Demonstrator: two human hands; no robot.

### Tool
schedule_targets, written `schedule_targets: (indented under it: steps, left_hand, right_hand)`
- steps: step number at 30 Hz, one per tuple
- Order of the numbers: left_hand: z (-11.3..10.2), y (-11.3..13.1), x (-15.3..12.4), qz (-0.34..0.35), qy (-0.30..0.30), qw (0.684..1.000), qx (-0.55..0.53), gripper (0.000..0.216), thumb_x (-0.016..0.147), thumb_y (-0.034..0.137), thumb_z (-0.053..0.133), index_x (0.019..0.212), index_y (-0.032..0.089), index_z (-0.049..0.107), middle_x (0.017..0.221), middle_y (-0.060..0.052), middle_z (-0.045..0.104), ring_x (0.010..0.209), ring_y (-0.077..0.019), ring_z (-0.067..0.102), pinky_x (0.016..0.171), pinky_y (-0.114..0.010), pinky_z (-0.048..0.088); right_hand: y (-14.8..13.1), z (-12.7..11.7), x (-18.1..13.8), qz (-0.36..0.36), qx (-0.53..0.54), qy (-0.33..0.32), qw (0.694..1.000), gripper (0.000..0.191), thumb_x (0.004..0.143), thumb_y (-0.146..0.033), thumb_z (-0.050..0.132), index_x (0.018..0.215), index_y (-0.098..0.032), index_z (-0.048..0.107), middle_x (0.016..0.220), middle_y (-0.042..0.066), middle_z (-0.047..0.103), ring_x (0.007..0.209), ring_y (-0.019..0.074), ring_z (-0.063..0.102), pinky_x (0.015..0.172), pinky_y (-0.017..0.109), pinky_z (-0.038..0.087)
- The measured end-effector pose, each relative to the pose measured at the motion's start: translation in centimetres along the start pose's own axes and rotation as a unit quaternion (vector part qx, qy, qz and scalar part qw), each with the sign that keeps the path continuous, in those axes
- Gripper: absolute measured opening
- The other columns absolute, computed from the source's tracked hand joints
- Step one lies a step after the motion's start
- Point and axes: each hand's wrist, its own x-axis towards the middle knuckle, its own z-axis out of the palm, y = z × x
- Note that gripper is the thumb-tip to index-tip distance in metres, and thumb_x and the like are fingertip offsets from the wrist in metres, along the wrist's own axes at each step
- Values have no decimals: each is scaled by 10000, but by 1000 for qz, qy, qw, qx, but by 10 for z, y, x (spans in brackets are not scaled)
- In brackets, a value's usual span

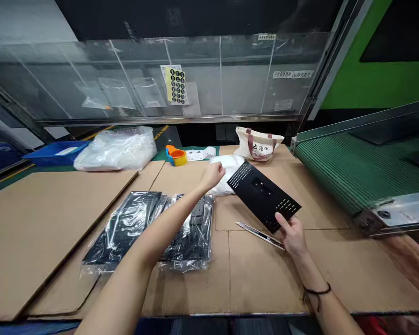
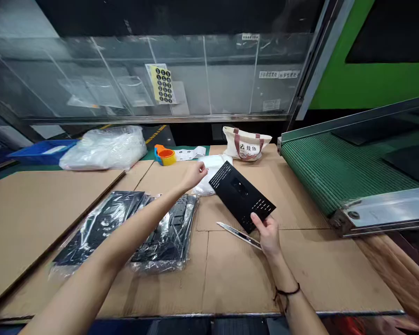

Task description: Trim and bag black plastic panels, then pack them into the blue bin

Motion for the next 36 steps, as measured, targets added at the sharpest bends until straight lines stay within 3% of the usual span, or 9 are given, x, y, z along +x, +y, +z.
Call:
schedule_targets:
  steps: [5,11,14,16,19,22,25,31,36]
  left_hand:
    - [-3,0,-5,46,-31,998,-8,200,890,220,503,720,153,584,712,-11,605,708,-163,583,690,-305,448]
    - [0,14,-23,162,-93,982,-12,149,798,130,521,666,168,577,870,-97,670,839,-218,632,790,-325,489]
    - [3,22,-34,193,-108,975,-21,148,782,105,525,655,178,549,1045,-125,678,960,-232,648,860,-324,495]
    - [4,24,-40,201,-110,973,-35,180,801,113,508,638,186,523,1141,-132,668,1068,-245,634,890,-321,491]
    - [4,25,-47,193,-102,974,-59,230,824,103,459,618,202,491,1066,-130,708,1200,-263,583,851,-308,506]
    - [4,27,-53,185,-92,975,-84,242,829,96,438,620,208,487,983,-107,736,1196,-255,595,782,-290,523]
    - [7,33,-58,199,-78,972,-101,222,826,103,462,633,202,510,1098,-106,720,1168,-242,615,837,-305,523]
    - [13,45,-69,241,-52,964,-99,205,845,86,452,703,180,566,1247,-165,652,1272,-253,536,1040,-414,431]
    - [10,54,-83,349,-73,931,-79,154,837,113,509,727,172,600,1353,-146,585,1287,-221,524,1149,-441,305]
  right_hand:
    - [-12,-6,-9,78,-14,-28,996,368,489,-290,900,780,-135,737,838,112,769,886,316,724,802,419,605]
    - [10,13,-24,43,23,9,999,392,506,-340,907,831,-226,721,887,-7,772,825,180,719,713,270,608]
    - [11,21,-38,60,11,-8,998,448,458,-351,931,818,-177,729,878,36,771,754,174,710,617,241,596]
    - [5,19,-45,74,-3,-21,997,473,431,-338,943,805,-137,734,842,69,768,699,175,701,560,229,579]
    - [-8,9,-50,86,-31,-38,995,454,437,-337,942,775,-115,737,779,79,758,605,154,668,486,210,537]
    - [-12,0,-53,62,-51,-29,996,386,466,-340,932,729,-141,733,757,55,753,561,127,635,445,186,490]
    - [-7,0,-59,31,-27,8,999,388,457,-351,932,747,-180,740,779,23,755,598,121,642,455,169,483]
    - [8,9,-75,97,-30,-4,995,420,428,-329,945,760,-164,748,771,16,750,568,91,610,444,140,469]
    - [19,10,-84,138,2,10,990,444,389,-304,955,752,-169,739,768,8,752,573,99,633,458,145,505]
